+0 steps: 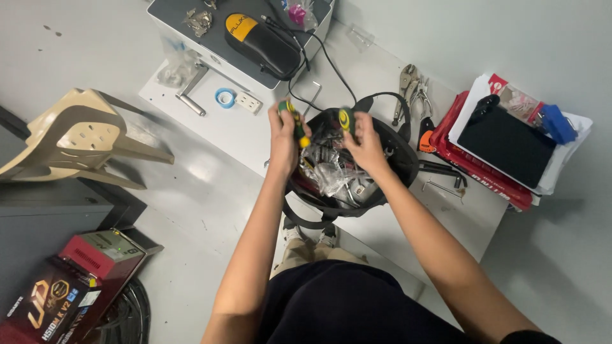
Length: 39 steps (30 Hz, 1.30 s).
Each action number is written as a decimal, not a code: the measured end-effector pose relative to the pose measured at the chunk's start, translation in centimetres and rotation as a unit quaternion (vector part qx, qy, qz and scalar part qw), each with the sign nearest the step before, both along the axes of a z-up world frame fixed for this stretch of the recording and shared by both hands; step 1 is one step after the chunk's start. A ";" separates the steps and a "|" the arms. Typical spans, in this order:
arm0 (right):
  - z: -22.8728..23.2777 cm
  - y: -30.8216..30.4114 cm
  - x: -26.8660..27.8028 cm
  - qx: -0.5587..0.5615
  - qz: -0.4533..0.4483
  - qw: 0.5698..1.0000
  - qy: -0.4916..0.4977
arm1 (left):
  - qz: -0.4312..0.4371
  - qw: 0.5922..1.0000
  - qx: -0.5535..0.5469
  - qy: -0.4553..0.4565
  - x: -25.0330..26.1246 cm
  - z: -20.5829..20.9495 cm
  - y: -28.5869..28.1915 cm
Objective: Sort various mechanical tools and components into a tool bag.
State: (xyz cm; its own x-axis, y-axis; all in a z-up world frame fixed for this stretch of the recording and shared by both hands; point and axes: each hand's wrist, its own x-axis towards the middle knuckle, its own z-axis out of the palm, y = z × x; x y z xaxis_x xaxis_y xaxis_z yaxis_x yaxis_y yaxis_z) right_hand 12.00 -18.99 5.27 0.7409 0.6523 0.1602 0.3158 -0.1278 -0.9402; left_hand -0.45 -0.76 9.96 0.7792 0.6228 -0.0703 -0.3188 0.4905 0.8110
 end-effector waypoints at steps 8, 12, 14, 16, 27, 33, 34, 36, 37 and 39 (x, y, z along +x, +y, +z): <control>8.2 5.5 -3.3 0.089 0.010 0.996 -0.001 | 0.012 0.999 -0.006 0.038 3.1 -0.2 -0.7; 8.4 8.2 -3.6 0.012 0.034 0.996 -0.083 | 0.045 0.991 0.074 0.101 1.6 1.5 0.6; 7.6 9.7 -3.0 0.025 0.056 0.996 -0.059 | 0.074 0.972 0.197 0.106 1.0 2.1 2.8; 7.9 11.4 -2.4 0.037 0.076 0.996 -0.036 | 0.098 0.937 0.317 0.111 0.6 3.2 5.3; 1.3 21.3 -0.8 0.036 0.081 0.931 0.354 | 0.051 0.855 0.467 0.218 0.5 -5.5 16.5; -14.2 24.5 0.7 -0.097 -0.016 0.871 0.481 | 0.003 0.801 0.543 0.250 1.2 -18.7 17.5; -15.2 24.6 0.9 -0.097 -0.017 0.872 0.480 | 0.003 0.802 0.544 0.249 1.5 -20.6 17.4; -17.3 24.7 1.3 -0.150 -0.083 0.847 0.503 | -0.055 0.799 0.520 0.298 2.3 -24.6 17.0; -18.5 24.7 1.6 -0.150 -0.086 0.847 0.503 | -0.057 0.799 0.520 0.297 2.4 -24.0 16.5; -20.9 24.5 2.2 -0.186 -0.127 0.850 0.476 | -0.027 0.833 0.507 0.221 2.7 -22.9 15.3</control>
State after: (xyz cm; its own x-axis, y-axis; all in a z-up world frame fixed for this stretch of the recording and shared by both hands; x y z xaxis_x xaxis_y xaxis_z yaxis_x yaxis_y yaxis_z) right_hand 14.18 5.52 -15.67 0.5439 0.3264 -0.7731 -0.6469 -0.4236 -0.6340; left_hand 2.24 14.52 -12.96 0.8457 0.5017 0.1821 0.1220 -0.5138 0.8492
